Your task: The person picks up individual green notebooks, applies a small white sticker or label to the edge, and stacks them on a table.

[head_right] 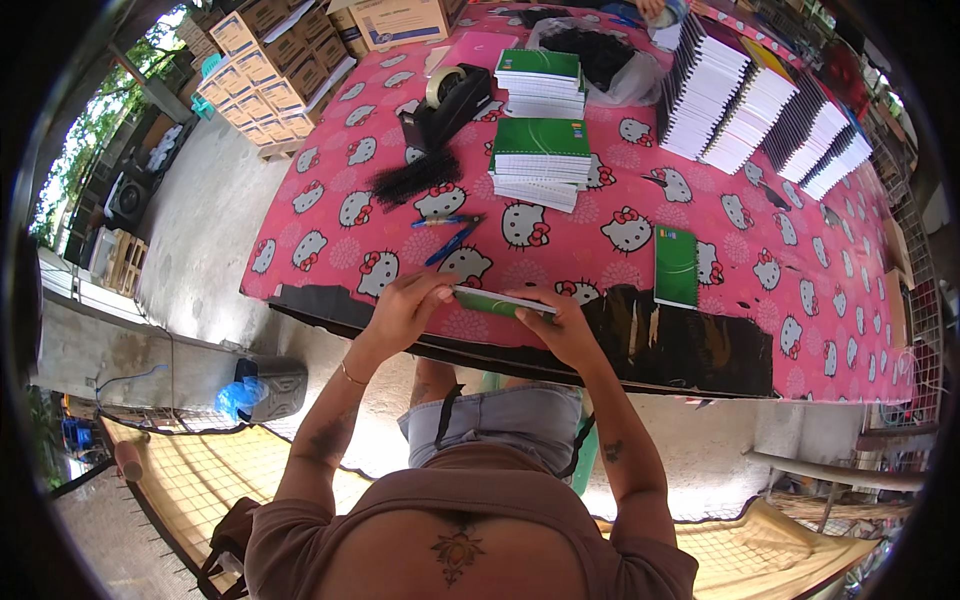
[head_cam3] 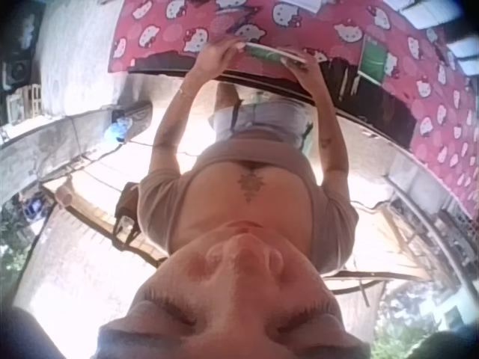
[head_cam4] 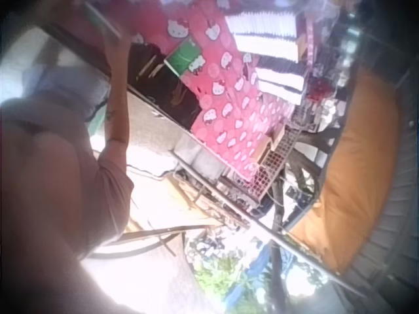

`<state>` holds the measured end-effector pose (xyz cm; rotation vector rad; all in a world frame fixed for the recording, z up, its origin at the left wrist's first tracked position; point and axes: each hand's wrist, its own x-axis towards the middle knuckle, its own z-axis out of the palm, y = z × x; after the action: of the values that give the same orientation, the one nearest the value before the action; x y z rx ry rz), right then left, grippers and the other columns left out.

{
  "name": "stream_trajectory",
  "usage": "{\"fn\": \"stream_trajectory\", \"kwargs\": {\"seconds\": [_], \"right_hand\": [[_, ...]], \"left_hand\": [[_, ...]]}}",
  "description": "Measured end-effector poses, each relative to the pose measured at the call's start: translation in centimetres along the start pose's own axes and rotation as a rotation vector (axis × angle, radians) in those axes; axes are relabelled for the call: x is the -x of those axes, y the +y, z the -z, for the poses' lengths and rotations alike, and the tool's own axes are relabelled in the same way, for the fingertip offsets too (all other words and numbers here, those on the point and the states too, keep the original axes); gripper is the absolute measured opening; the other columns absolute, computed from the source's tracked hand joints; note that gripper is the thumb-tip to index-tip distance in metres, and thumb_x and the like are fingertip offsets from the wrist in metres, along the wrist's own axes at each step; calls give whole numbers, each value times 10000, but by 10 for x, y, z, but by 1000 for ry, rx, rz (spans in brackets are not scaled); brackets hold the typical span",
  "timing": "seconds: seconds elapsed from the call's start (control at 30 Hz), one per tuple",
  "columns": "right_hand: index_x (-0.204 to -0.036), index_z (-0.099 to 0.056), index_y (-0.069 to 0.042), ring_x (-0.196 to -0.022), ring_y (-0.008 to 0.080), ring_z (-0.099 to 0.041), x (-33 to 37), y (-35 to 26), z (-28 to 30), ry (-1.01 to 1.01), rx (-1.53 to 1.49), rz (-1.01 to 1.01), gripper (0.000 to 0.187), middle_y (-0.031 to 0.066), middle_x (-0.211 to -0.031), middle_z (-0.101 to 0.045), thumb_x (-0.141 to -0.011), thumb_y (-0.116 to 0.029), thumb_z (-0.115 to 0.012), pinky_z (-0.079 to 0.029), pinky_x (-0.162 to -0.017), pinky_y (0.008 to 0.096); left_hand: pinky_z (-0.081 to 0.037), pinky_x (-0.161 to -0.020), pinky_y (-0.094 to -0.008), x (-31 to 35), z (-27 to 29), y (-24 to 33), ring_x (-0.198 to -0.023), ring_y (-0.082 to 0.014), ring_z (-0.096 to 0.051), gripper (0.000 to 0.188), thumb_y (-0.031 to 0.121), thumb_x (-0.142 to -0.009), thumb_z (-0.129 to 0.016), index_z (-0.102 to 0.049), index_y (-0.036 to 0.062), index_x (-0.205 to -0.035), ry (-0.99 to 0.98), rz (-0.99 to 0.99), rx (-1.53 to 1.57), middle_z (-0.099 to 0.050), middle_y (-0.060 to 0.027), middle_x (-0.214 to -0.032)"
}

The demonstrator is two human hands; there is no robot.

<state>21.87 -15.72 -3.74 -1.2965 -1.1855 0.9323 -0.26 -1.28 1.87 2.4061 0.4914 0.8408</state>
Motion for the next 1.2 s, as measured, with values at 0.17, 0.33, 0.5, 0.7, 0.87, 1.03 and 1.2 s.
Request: {"fn": "stream_trajectory", "kwargs": {"seconds": [0.17,0.33,0.5,0.7,0.87,1.03,1.2], "right_hand": [[-1237,-660,-46,-861,95,-587,3,-1,1,-8,43,-36,288,52,-1029,-704,-957,-110,-642,-481,-808,261],[-1281,-647,-61,-841,88,-579,2,-2,3,-31,96,-3,333,59,-985,-717,-952,-111,-647,-476,-806,248],[-1277,-647,-50,-894,89,-576,1,-4,0,6,46,-27,327,67,-1020,-720,-955,-109,-641,-477,-833,251],[-1273,-641,-32,-947,80,-597,1,-3,0,-13,55,-5,324,83,-1074,-723,-958,-110,-637,-482,-864,254],[-1281,-636,-33,-953,78,-599,0,-3,0,14,80,-2,340,90,-1068,-725,-954,-123,-648,-485,-866,258],[-1285,-637,-49,-870,77,-567,-1,-13,2,-30,120,-87,344,71,-1011,-721,-947,-112,-646,-488,-810,266],[-1270,-642,-48,-829,83,-555,-1,-6,0,-55,112,-49,339,69,-985,-714,-933,-82,-647,-488,-789,273]], "left_hand": [[-523,-633,-373,-8,1,-2,-769,-301,-657,226,159,-889,-697,-653,60,-1087,-106,-79,-88,-647,-103,-1034],[-494,-793,-449,-11,0,-4,-903,-326,-644,409,326,-913,-650,-597,88,-1242,-279,98,-136,-610,-138,-1195],[-218,-1067,-661,31,-57,18,-1344,-465,-354,814,492,-898,-596,-343,-52,-1448,-57,5,-647,-383,-282,-1455],[-92,-1091,-735,27,-60,10,-1449,-461,-238,882,517,-880,-603,-315,-83,-1459,-9,19,-722,-289,-309,-1531],[-113,-1099,-721,40,-66,24,-1450,-424,-265,857,517,-888,-587,-320,-46,-1477,-276,110,-665,-288,-265,-1550],[-145,-1096,-719,7,-57,13,-1444,-403,-283,917,575,-830,-625,-350,-39,-1453,-128,-53,-784,-306,-267,-1537],[-200,-1106,-679,7,-56,18,-1423,-378,-318,931,615,-804,-628,-366,-1,-1451,5,-36,-816,-376,-202,-1498]]}}
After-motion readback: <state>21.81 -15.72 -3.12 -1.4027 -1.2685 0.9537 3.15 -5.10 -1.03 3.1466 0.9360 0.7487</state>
